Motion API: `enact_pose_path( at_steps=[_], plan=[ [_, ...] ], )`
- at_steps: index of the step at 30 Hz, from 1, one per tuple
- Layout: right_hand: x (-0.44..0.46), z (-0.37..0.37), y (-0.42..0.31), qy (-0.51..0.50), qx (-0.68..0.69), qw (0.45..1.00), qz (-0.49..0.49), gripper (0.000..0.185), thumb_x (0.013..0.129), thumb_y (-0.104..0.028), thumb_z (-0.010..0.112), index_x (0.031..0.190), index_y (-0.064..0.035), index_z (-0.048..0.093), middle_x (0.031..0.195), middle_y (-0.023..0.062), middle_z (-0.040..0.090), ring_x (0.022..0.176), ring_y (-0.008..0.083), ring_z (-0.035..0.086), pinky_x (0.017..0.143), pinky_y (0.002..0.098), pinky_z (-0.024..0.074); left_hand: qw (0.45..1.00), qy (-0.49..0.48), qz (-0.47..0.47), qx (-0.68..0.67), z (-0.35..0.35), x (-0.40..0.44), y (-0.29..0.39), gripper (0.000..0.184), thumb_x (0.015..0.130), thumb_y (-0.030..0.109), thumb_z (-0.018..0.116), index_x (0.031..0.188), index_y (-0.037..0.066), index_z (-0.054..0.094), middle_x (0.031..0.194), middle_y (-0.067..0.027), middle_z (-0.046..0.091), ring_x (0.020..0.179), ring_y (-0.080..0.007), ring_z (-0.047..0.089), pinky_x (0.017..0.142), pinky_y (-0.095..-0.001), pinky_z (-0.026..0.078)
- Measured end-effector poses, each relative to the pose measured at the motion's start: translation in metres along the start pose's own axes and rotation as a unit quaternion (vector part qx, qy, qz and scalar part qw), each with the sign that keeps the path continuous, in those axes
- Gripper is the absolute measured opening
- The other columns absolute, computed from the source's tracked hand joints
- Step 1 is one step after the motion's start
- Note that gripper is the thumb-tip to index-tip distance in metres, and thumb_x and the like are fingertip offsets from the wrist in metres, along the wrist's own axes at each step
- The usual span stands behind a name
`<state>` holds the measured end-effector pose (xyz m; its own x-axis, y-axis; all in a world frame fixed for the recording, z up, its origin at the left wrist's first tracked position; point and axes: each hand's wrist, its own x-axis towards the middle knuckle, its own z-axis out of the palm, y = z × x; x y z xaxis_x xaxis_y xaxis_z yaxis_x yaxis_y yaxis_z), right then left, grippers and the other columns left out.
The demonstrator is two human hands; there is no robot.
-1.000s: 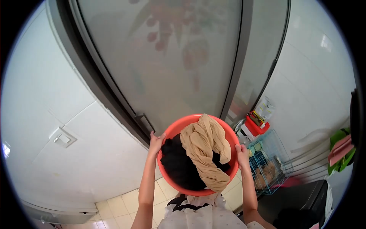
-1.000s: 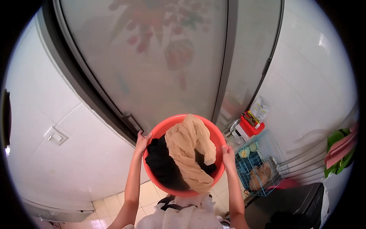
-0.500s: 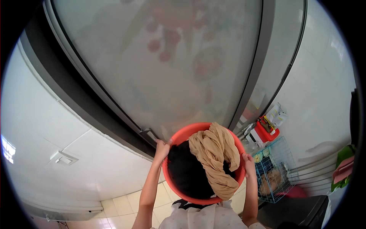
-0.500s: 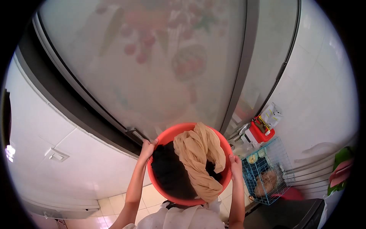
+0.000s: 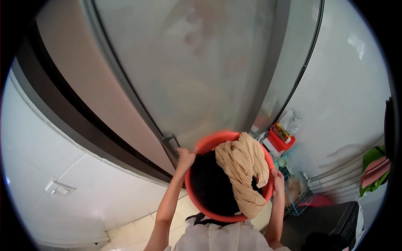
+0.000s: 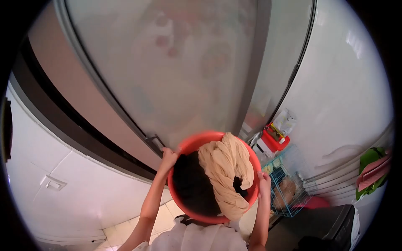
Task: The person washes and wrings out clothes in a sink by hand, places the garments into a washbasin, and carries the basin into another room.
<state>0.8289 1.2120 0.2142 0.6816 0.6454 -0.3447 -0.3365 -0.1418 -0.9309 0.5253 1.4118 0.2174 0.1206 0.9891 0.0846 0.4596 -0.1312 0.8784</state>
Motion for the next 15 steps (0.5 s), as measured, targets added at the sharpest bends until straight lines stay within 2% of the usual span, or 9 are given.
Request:
enact_pose_path(
  at_steps=[2,4,5,6,8,10,12,13,15],
  plan=[
    [-0.002,0.002,0.003,0.040,-0.006,0.999,-0.011,0.015,0.080,-0.017,0.051,0.069,-0.0064,0.051,0.064,-0.0029,0.048,0.058,0.0062,0.043,0.053,0.0215,0.0346,0.999,0.030,0.025,-0.009,0.008,0.007,0.001,0.037,0.074,0.024,0.057,0.088,-0.010,0.053,0.087,-0.0293,0.054,0.090,-0.0415,0.048,0.092,-0.0385,0.025],
    [-0.002,-0.011,0.006,0.033,0.006,0.999,-0.012,0.014,0.079,-0.016,0.051,0.068,-0.0068,0.050,0.063,-0.0029,0.048,0.058,0.0062,0.043,0.052,0.0215,0.0338,0.998,-0.043,-0.025,-0.049,0.017,0.015,0.005,0.037,0.074,0.025,0.056,0.088,-0.010,0.052,0.085,-0.0287,0.054,0.088,-0.0405,0.050,0.094,-0.0375,0.023],
    [-0.006,-0.010,0.003,0.049,0.014,0.998,-0.025,0.014,0.078,-0.015,0.050,0.067,-0.0073,0.050,0.063,-0.0032,0.047,0.057,0.0062,0.042,0.051,0.0211,0.0332,0.999,-0.022,-0.045,-0.013,0.029,0.020,-0.003,0.034,0.074,0.024,0.055,0.088,-0.008,0.053,0.083,-0.0272,0.055,0.087,-0.0385,0.051,0.091,-0.0370,0.029],
    [-0.011,-0.009,-0.001,0.068,0.001,0.997,-0.032,0.015,0.078,-0.015,0.050,0.065,-0.0073,0.049,0.062,-0.0032,0.047,0.056,0.0062,0.042,0.050,0.0211,0.0331,0.999,-0.019,-0.037,-0.018,0.039,0.026,-0.011,0.034,0.074,0.024,0.055,0.088,-0.008,0.053,0.083,-0.0272,0.055,0.087,-0.0385,0.051,0.091,-0.0370,0.029],
    [-0.010,-0.011,-0.007,0.097,-0.003,0.995,-0.030,0.015,0.077,-0.014,0.049,0.064,-0.0070,0.047,0.062,-0.0032,0.047,0.054,0.0063,0.041,0.049,0.0211,0.0333,0.987,-0.028,0.146,0.053,0.053,0.037,-0.008,0.040,0.074,0.025,0.055,0.091,-0.010,0.050,0.082,-0.0288,0.054,0.087,-0.0391,0.051,0.085,-0.0372,0.035],
    [-0.004,-0.016,-0.001,0.099,0.003,0.993,-0.058,0.014,0.076,-0.014,0.049,0.064,-0.0071,0.047,0.061,-0.0033,0.046,0.053,0.0062,0.041,0.048,0.0209,0.0334,0.985,-0.042,0.159,0.046,0.060,0.040,-0.006,0.047,0.075,0.027,0.054,0.099,-0.011,0.044,0.086,-0.0300,0.053,0.088,-0.0407,0.050,0.079,-0.0381,0.040],
    [-0.001,-0.022,0.008,0.095,0.009,0.992,-0.080,0.014,0.076,-0.013,0.049,0.064,-0.0072,0.046,0.060,-0.0034,0.046,0.053,0.0061,0.041,0.048,0.0208,0.0335,0.999,-0.027,0.016,0.004,0.064,0.039,0.001,0.050,0.077,0.027,0.053,0.107,-0.009,0.038,0.091,-0.0289,0.052,0.089,-0.0418,0.049,0.080,-0.0393,0.039],
    [-0.002,-0.022,0.008,0.093,0.008,0.992,-0.086,0.014,0.076,-0.013,0.049,0.064,-0.0074,0.046,0.060,-0.0035,0.045,0.053,0.0059,0.041,0.048,0.0205,0.0335,0.999,-0.037,0.019,0.026,0.065,0.040,-0.001,0.046,0.078,0.026,0.051,0.112,-0.002,0.038,0.095,-0.0260,0.053,0.089,-0.0391,0.051,0.077,-0.0386,0.040],
    [-0.001,-0.023,0.007,0.098,0.010,0.990,-0.097,0.015,0.075,-0.012,0.051,0.062,-0.0082,0.045,0.057,-0.0041,0.043,0.051,0.0054,0.039,0.046,0.0199,0.0325,0.997,-0.066,0.048,-0.010,0.064,0.037,-0.008,0.045,0.078,0.027,0.052,0.110,-0.002,0.039,0.094,-0.0254,0.053,0.087,-0.0373,0.052,0.075,-0.0377,0.041]
  ],
)
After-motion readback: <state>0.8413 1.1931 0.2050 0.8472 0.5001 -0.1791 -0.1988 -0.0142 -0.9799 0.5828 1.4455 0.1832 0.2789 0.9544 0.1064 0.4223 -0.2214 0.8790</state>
